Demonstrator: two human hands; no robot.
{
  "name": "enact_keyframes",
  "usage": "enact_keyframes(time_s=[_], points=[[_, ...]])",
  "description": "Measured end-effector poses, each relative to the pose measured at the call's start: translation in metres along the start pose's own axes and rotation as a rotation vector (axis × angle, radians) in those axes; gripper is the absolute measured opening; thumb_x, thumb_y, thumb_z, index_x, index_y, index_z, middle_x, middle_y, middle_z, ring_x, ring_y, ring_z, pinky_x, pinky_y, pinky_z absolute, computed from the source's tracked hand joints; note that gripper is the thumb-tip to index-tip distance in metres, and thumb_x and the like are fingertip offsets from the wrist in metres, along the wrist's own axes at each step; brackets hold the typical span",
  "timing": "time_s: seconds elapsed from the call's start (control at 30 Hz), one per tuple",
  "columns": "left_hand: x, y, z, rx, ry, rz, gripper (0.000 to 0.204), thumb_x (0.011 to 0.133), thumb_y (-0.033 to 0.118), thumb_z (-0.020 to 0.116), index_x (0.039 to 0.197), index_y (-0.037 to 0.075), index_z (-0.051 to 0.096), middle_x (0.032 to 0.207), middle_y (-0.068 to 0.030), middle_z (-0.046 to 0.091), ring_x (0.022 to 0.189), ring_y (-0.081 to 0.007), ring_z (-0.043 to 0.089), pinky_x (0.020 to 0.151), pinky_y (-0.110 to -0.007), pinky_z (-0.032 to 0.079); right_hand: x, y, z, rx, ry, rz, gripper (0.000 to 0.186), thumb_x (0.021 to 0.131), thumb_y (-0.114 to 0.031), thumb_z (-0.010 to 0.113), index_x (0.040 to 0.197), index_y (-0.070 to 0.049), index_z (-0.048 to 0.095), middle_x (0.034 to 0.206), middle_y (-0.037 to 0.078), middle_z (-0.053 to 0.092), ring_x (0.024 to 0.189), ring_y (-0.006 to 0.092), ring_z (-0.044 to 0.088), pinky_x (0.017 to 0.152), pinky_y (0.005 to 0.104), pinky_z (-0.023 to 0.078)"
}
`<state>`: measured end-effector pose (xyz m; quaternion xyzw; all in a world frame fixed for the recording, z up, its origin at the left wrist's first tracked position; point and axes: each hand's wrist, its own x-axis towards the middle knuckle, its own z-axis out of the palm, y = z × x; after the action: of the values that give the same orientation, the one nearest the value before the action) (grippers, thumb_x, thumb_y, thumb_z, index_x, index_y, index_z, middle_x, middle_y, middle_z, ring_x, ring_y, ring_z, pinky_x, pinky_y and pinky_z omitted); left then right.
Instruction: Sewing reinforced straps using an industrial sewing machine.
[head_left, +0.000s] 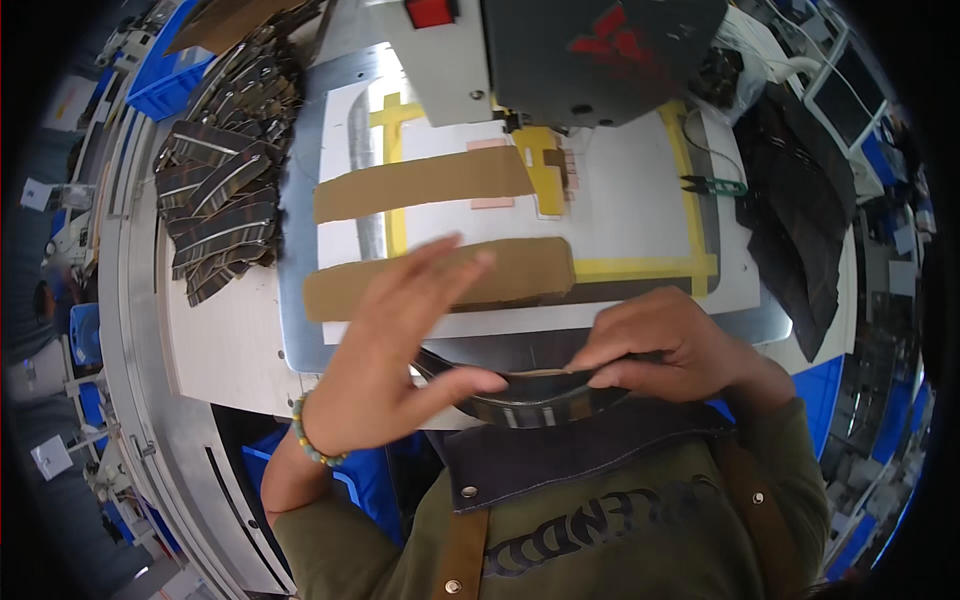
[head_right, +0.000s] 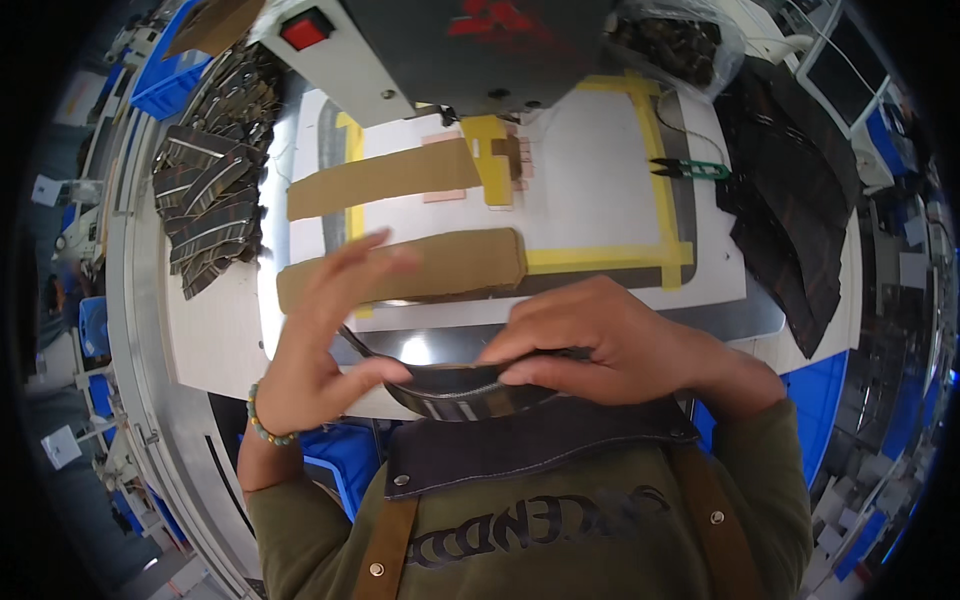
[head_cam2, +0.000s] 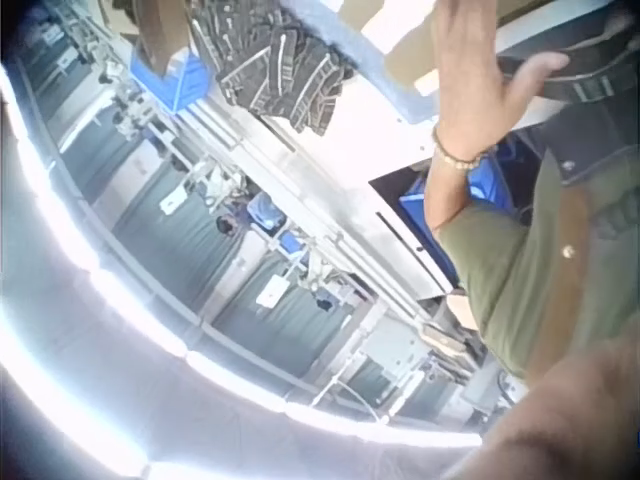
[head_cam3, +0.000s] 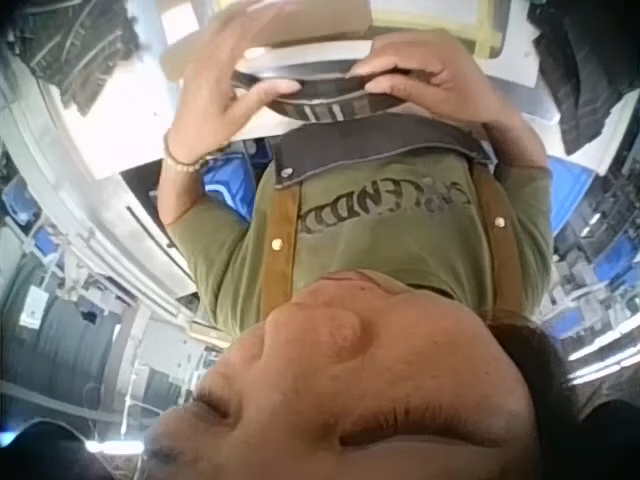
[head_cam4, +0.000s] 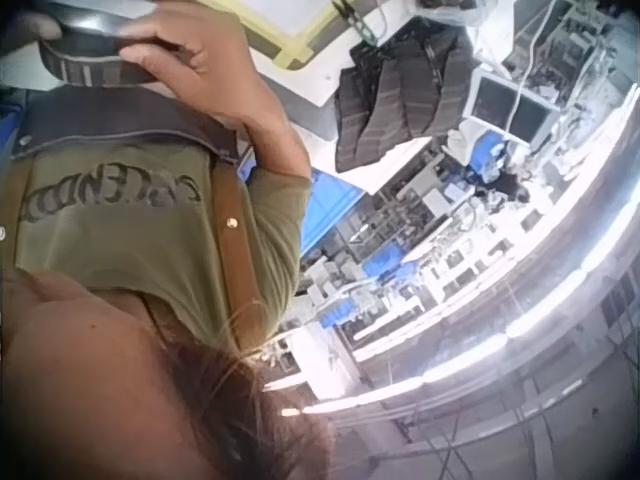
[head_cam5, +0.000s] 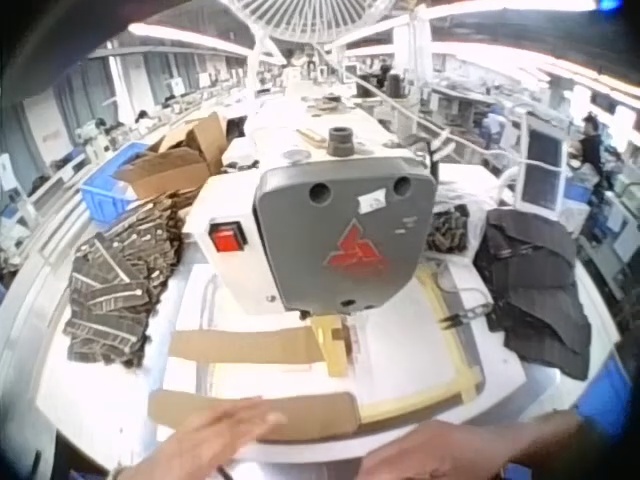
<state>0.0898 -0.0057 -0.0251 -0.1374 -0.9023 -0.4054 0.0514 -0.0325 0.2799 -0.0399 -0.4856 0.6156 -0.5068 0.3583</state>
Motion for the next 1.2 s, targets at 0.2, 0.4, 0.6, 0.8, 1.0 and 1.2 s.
enact_keyframes(time_s=[0.2, 0.4, 0.6, 0.8, 1.0, 1.2], points=[[-0.006, 0.014, 0.029, -0.266, -0.275, -0.251, 0.025, 0.085, 0.015, 0.091, 0.100, 0.003, 0.075, 0.089, -0.0104, 0.072, 0.080, -0.0267, 0.070, 0.069, -0.037, 0.052, -0.009, 0.001, 0.007, -0.139, 0.067, 0.119, 0.020, 0.102, -0.016, 0.073, 0.119, -0.005, 0.075, 0.103, 0.011, 0.077, 0.088, 0.0325, 0.072, 0.076, 0.0414, 0.054], [-0.021, 0.006, 0.044, -0.200, -0.328, -0.131, 0.017, 0.085, 0.007, 0.087, 0.096, 0.004, 0.074, 0.080, -0.0116, 0.068, 0.070, -0.0323, 0.065, 0.065, -0.038, 0.051, -0.035, 0.020, 0.010, -0.036, -0.072, 0.050, 0.027, 0.100, -0.016, 0.074, 0.123, -0.002, 0.074, 0.109, 0.012, 0.073, 0.099, 0.0332, 0.071, 0.083, 0.0423, 0.056], [-0.035, -0.003, 0.056, -0.031, -0.145, 0.051, 0.022, 0.081, 0.010, 0.090, 0.092, 0.005, 0.072, 0.077, -0.0093, 0.067, 0.067, -0.0291, 0.065, 0.059, -0.039, 0.049, -0.036, 0.014, 0.002, -0.074, -0.135, 0.165, 0.036, 0.099, -0.017, 0.080, 0.133, -0.007, 0.074, 0.109, 0.011, 0.077, 0.097, 0.0301, 0.075, 0.081, 0.0391, 0.060], [-0.036, -0.006, 0.071, 0.055, -0.055, 0.202, 0.027, 0.077, 0.011, 0.093, 0.094, 0.005, 0.073, 0.080, -0.0088, 0.066, 0.066, -0.0279, 0.066, 0.056, -0.039, 0.050, -0.022, 0.026, 0.016, 0.081, -0.086, 0.214, 0.049, 0.093, -0.017, 0.082, 0.138, -0.006, 0.070, 0.093, 0.015, 0.078, 0.080, 0.0281, 0.076, 0.075, 0.0381, 0.058], [-0.027, 0.005, 0.086, 0.055, 0.034, 0.165, 0.022, 0.080, 0.007, 0.089, 0.090, 0.005, 0.070, 0.076, -0.0101, 0.064, 0.064, -0.0289, 0.064, 0.055, -0.039, 0.047, 0.010, 0.036, 0.040, 0.109, -0.020, 0.157, 0.047, 0.091, -0.019, 0.082, 0.133, -0.002, 0.068, 0.090, 0.016, 0.078, 0.079, 0.0330, 0.075, 0.072, 0.0423, 0.057], [-0.003, -0.011, 0.043, 0.113, 0.096, -0.096, 0.010, 0.091, 0.003, 0.083, 0.097, 0.000, 0.075, 0.084, -0.0094, 0.073, 0.073, -0.0222, 0.070, 0.068, -0.033, 0.054, 0.026, 0.058, -0.008, -0.449, 0.074, 0.046, 0.034, 0.097, -0.028, 0.077, 0.118, -0.002, 0.074, 0.091, 0.013, 0.077, 0.081, 0.0377, 0.073, 0.076, 0.0468, 0.057]])
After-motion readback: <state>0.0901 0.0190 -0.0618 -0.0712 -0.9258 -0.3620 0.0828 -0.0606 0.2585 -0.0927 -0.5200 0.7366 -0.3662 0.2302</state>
